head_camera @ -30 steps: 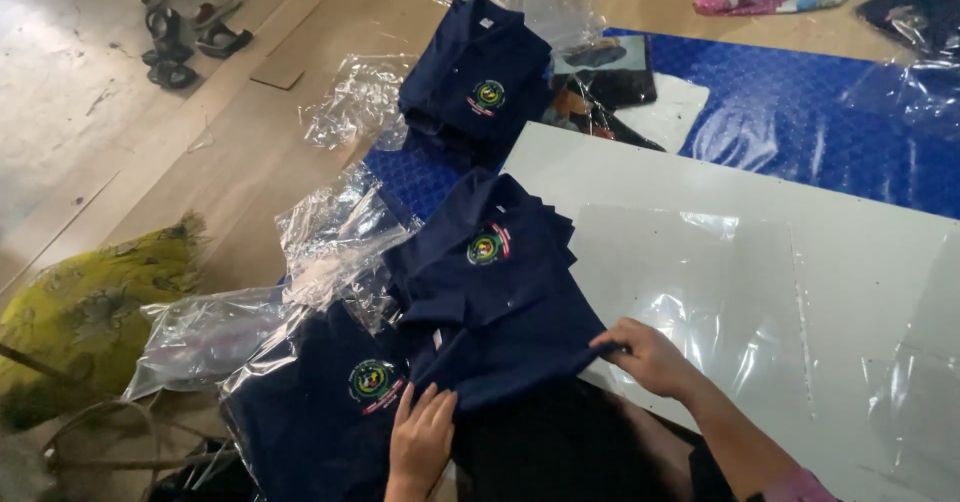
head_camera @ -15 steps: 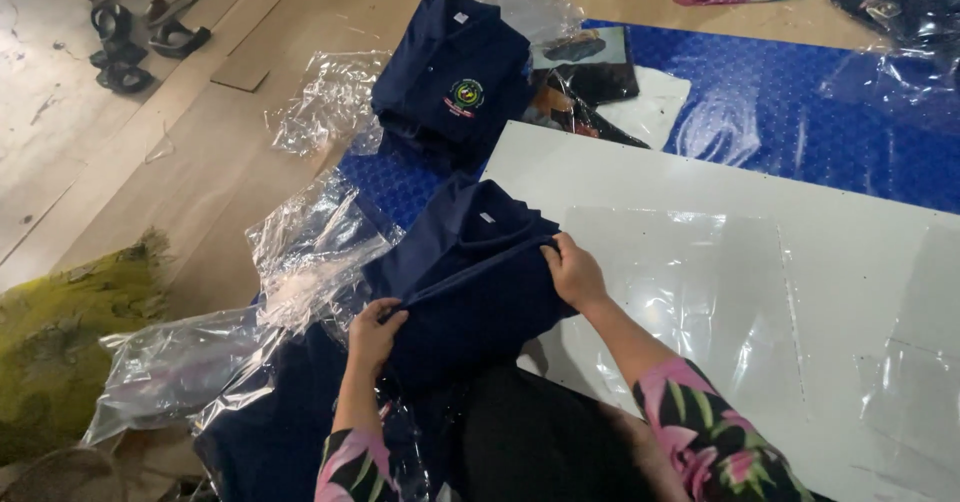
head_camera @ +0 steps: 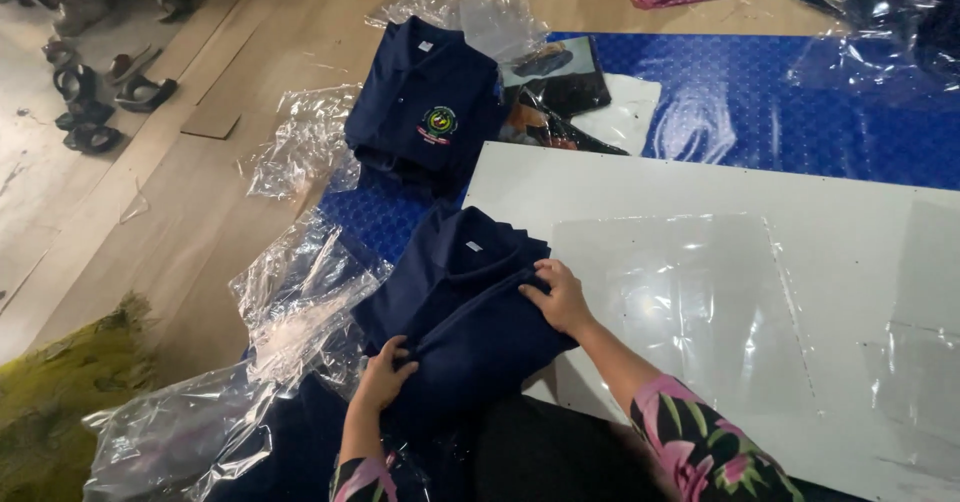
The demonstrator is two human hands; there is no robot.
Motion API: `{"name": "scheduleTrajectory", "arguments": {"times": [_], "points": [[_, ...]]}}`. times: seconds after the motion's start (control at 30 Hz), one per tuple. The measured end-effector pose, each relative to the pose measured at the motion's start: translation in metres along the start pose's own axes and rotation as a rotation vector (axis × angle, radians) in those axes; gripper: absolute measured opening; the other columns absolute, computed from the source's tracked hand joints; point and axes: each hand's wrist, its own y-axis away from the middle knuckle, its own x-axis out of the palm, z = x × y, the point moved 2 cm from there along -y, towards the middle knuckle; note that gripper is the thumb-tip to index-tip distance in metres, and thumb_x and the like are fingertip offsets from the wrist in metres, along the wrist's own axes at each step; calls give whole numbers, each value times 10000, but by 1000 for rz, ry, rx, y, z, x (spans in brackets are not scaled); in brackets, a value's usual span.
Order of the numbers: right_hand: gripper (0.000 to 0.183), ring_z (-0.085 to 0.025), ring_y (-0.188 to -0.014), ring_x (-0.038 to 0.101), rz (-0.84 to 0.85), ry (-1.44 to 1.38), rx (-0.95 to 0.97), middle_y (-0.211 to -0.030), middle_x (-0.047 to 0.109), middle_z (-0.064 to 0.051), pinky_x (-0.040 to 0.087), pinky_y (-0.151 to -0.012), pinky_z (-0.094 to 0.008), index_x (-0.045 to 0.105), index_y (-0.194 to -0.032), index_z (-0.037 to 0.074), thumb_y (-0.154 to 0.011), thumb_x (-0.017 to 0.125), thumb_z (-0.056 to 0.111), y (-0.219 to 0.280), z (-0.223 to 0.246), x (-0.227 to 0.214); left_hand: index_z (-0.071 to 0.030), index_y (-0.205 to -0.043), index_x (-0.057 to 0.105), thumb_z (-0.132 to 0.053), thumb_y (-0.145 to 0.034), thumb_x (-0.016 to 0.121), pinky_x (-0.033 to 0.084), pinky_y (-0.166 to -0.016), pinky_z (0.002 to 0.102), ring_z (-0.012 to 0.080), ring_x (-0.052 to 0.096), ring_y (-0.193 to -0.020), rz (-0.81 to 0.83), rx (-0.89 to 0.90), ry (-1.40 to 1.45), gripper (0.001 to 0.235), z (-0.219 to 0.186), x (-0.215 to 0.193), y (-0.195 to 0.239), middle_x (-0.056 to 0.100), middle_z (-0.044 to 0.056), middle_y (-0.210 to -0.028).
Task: Folding blue polo shirts and placing them into clear plastic bags for final packaging.
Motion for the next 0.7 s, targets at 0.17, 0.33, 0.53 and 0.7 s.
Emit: {"name": "scheduleTrajectory", "arguments": {"times": [0.17,0.33,0.53,0.7], "points": [[329,-322,-1150,692,144,-194,-342,-1263,699,-164,525,-1023,-438,664,-1225,69,-1007,567,295,77,63,-34,-305,-1479,538,-532,-862,672,208,-1211,569,291,412,-1450,135,62,-402,671,11,4,2,546,7,-1521],[183,-195,-882,719,11,-265,-207,-973,734,-44,550,-801,-317,687,-1063,112,-990,620,267,143,34,-65,-210,-1188,731,-432,-817,750,254,-1193,528,318,443,-1413,-207,469,-395,432,-12,-2,74,670,14,-1339],[452,-321,-1221,452,-189,-193,40,-1298,464,-152,351,-1036,-479,477,-1290,118,-955,575,406,222,25,-113,-80,-1236,674,-275,-941,630,478,-1019,467,288,679,-1043,-170,841,-477,356,-136,37,181,736,88,-1129],[1326,-405,-1603,34,-110,446,-510,-1708,118,-242,-101,-1253,-585,95,-1648,101,-749,716,854,266,56,-125,-79,-1151,666,-254,-941,600,505,-733,444,305,587,-781,-227,1379,-794,282,-261,81,249,631,77,-874]]}}
